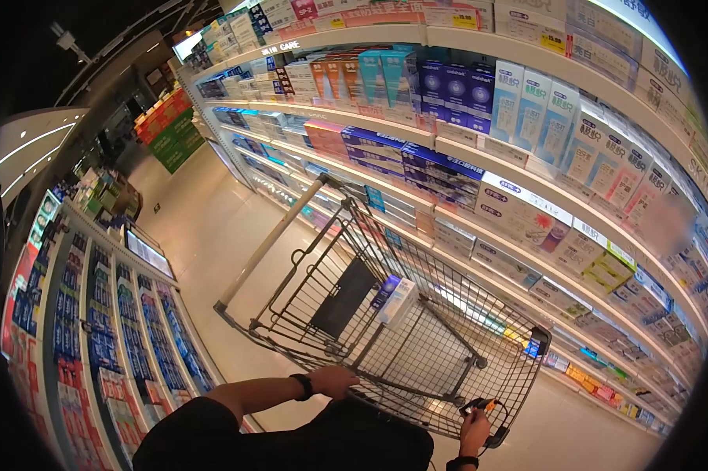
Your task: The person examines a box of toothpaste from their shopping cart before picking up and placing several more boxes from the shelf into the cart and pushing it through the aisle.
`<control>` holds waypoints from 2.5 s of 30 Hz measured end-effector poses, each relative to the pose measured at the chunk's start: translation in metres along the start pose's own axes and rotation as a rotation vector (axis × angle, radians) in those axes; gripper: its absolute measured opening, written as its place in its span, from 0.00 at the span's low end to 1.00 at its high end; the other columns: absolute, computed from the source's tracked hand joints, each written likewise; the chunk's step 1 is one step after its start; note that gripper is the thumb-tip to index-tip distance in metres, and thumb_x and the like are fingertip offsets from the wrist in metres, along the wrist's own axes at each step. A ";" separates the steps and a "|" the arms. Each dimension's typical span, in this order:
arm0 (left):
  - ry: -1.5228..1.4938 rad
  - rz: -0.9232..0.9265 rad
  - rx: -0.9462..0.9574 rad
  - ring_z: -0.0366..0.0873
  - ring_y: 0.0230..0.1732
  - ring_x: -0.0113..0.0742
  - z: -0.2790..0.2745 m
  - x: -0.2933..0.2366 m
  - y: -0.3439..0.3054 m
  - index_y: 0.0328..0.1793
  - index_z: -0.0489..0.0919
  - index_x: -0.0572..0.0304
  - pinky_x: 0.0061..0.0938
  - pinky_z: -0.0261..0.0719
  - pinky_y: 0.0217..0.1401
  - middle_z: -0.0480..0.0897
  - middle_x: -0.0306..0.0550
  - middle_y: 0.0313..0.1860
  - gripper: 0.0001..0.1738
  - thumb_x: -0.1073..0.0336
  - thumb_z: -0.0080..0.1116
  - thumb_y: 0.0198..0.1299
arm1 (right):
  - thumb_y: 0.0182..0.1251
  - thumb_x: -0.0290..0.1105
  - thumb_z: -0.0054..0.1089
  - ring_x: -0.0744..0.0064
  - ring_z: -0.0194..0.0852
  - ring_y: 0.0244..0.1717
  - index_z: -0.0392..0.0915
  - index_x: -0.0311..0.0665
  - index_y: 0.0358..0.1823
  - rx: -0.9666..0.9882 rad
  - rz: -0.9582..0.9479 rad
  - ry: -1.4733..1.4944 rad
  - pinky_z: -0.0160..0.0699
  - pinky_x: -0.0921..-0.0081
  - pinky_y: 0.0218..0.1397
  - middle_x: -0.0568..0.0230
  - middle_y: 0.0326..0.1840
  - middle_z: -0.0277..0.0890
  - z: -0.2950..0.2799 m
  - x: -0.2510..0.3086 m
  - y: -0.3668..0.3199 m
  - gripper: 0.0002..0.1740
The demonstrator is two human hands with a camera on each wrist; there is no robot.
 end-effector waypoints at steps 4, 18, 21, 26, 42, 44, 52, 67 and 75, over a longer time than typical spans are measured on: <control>0.049 -0.047 0.105 0.77 0.50 0.52 -0.009 -0.002 0.001 0.56 0.73 0.60 0.46 0.76 0.51 0.78 0.53 0.46 0.22 0.63 0.59 0.54 | 0.59 0.28 0.57 0.47 0.80 0.34 0.81 0.31 0.38 0.025 -0.002 -0.033 0.78 0.58 0.38 0.46 0.31 0.81 0.005 -0.001 0.001 0.09; -0.068 -0.004 0.041 0.77 0.52 0.54 -0.020 0.018 -0.013 0.60 0.73 0.59 0.47 0.76 0.52 0.79 0.56 0.46 0.26 0.67 0.56 0.51 | 0.58 0.31 0.61 0.46 0.79 0.31 0.81 0.33 0.32 -0.107 -0.006 -0.008 0.76 0.56 0.36 0.47 0.27 0.79 0.013 0.022 -0.009 0.08; -0.065 0.048 0.009 0.76 0.52 0.55 -0.017 0.029 -0.014 0.54 0.73 0.63 0.47 0.76 0.52 0.79 0.56 0.45 0.22 0.66 0.56 0.52 | 0.59 0.32 0.61 0.46 0.78 0.30 0.80 0.33 0.31 -0.134 -0.030 -0.021 0.75 0.55 0.34 0.47 0.26 0.78 0.016 0.029 -0.011 0.08; -0.114 0.097 -0.035 0.76 0.53 0.54 -0.015 0.049 -0.016 0.51 0.74 0.61 0.46 0.75 0.53 0.79 0.55 0.46 0.20 0.63 0.58 0.51 | 0.58 0.32 0.61 0.47 0.79 0.31 0.80 0.35 0.31 -0.190 -0.050 0.008 0.77 0.55 0.35 0.48 0.28 0.79 0.026 0.034 -0.013 0.07; -0.047 0.122 0.005 0.78 0.53 0.52 -0.011 0.099 -0.010 0.59 0.76 0.54 0.44 0.76 0.55 0.80 0.52 0.49 0.26 0.54 0.58 0.55 | 0.56 0.34 0.59 0.48 0.81 0.31 0.81 0.37 0.32 -0.259 -0.016 -0.014 0.80 0.57 0.37 0.49 0.27 0.81 0.054 0.058 -0.019 0.08; -0.055 0.114 0.042 0.78 0.51 0.52 -0.017 0.099 -0.012 0.57 0.77 0.54 0.45 0.77 0.54 0.80 0.52 0.47 0.24 0.54 0.58 0.55 | 0.57 0.34 0.59 0.48 0.81 0.31 0.81 0.37 0.32 -0.249 0.018 -0.005 0.80 0.57 0.38 0.49 0.28 0.81 0.054 0.062 -0.021 0.09; -0.037 0.126 -0.007 0.79 0.45 0.54 -0.024 0.098 -0.019 0.46 0.79 0.58 0.46 0.77 0.48 0.81 0.55 0.39 0.18 0.52 0.53 0.59 | 0.57 0.35 0.58 0.48 0.81 0.31 0.81 0.38 0.32 -0.258 0.039 -0.014 0.80 0.56 0.38 0.50 0.28 0.81 0.060 0.067 -0.022 0.09; -0.017 0.144 -0.099 0.81 0.44 0.53 -0.024 0.098 -0.022 0.54 0.78 0.52 0.45 0.79 0.47 0.83 0.51 0.41 0.21 0.53 0.57 0.57 | 0.56 0.34 0.58 0.47 0.80 0.32 0.81 0.37 0.34 -0.218 0.067 -0.007 0.79 0.56 0.38 0.49 0.29 0.80 0.053 0.076 -0.022 0.09; -0.039 0.207 -0.093 0.79 0.48 0.52 -0.012 0.108 -0.015 0.57 0.75 0.58 0.43 0.78 0.50 0.81 0.53 0.45 0.25 0.55 0.59 0.55 | 0.58 0.34 0.58 0.46 0.80 0.33 0.81 0.36 0.36 -0.191 0.057 -0.040 0.79 0.55 0.39 0.47 0.30 0.80 0.051 0.072 -0.014 0.10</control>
Point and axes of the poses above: each hand's wrist, its own y-axis towards the middle knuckle, its own z-axis out of the palm, x = y × z, the point moved 1 cm from there along y, towards the middle knuckle
